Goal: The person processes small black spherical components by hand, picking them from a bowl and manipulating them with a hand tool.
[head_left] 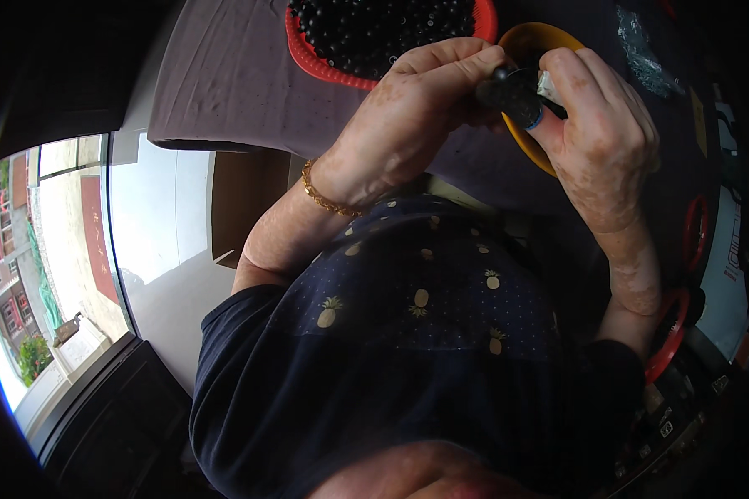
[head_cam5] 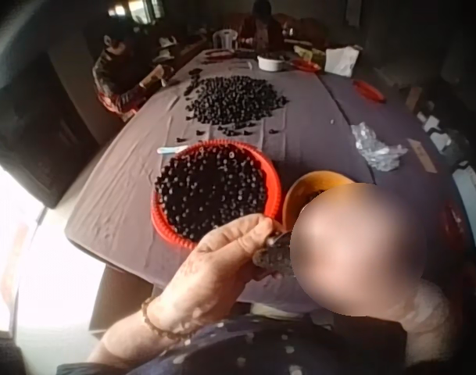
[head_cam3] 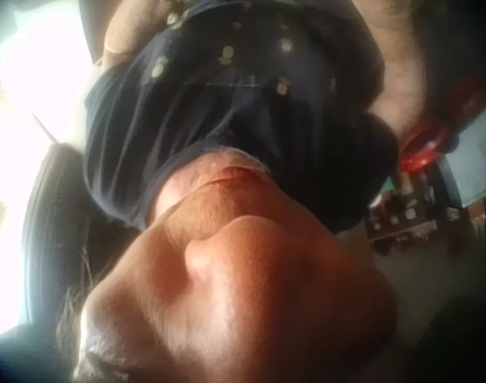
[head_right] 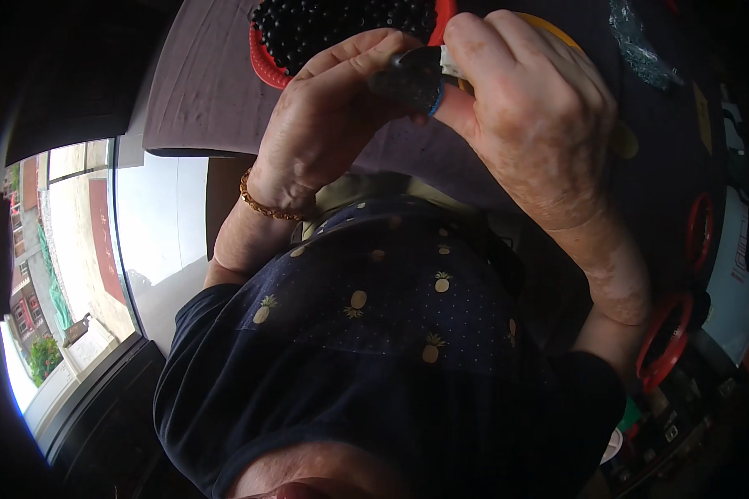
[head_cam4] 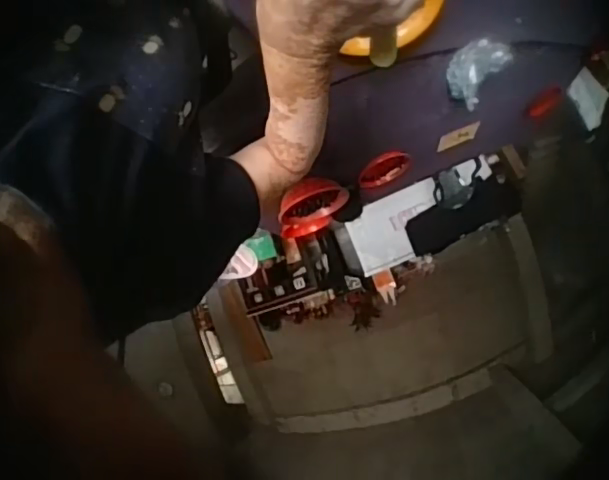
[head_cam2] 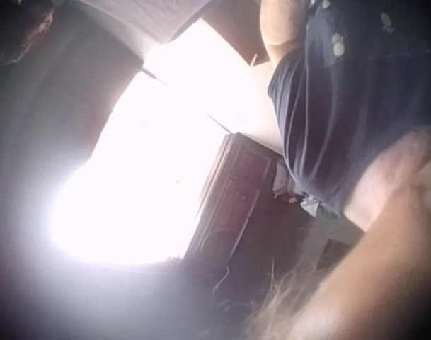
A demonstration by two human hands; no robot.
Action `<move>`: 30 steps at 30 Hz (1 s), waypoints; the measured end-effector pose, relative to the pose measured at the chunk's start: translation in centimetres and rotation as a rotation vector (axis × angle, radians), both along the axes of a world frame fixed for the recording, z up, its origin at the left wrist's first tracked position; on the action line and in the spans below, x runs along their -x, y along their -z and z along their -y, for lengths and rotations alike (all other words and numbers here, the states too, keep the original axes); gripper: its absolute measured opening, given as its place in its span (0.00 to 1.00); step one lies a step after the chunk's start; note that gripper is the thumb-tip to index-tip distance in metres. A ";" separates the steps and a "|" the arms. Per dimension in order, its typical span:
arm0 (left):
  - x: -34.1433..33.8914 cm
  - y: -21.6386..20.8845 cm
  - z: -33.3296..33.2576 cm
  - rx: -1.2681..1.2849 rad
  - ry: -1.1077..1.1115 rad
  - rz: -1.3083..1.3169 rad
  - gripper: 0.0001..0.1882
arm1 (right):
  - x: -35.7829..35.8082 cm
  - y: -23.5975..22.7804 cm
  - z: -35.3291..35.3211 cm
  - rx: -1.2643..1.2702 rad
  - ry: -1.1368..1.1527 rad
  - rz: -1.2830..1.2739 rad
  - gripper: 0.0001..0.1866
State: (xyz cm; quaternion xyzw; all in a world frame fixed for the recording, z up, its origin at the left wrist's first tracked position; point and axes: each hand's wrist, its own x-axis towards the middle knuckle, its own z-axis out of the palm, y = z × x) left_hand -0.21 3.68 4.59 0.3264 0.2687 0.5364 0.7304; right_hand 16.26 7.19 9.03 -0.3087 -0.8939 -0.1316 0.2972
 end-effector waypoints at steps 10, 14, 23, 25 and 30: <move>-0.3 -0.2 0.1 -0.066 -0.001 0.000 0.16 | -0.7 0.5 -0.1 -0.013 -0.051 -0.047 0.15; 0.0 0.2 -0.3 -0.129 0.047 0.114 0.16 | -0.2 -0.7 0.3 -0.025 -0.017 -0.041 0.15; -0.2 0.0 -0.3 -0.135 -0.020 0.087 0.13 | -0.2 -0.5 0.5 -0.010 0.052 -0.005 0.14; 0.0 0.4 -0.3 -0.173 -0.032 0.094 0.12 | 0.0 -0.7 0.6 -0.005 0.040 -0.005 0.14; -0.3 0.6 -0.4 -0.190 -0.046 0.145 0.12 | 0.0 -0.3 0.4 0.025 -0.005 -0.091 0.14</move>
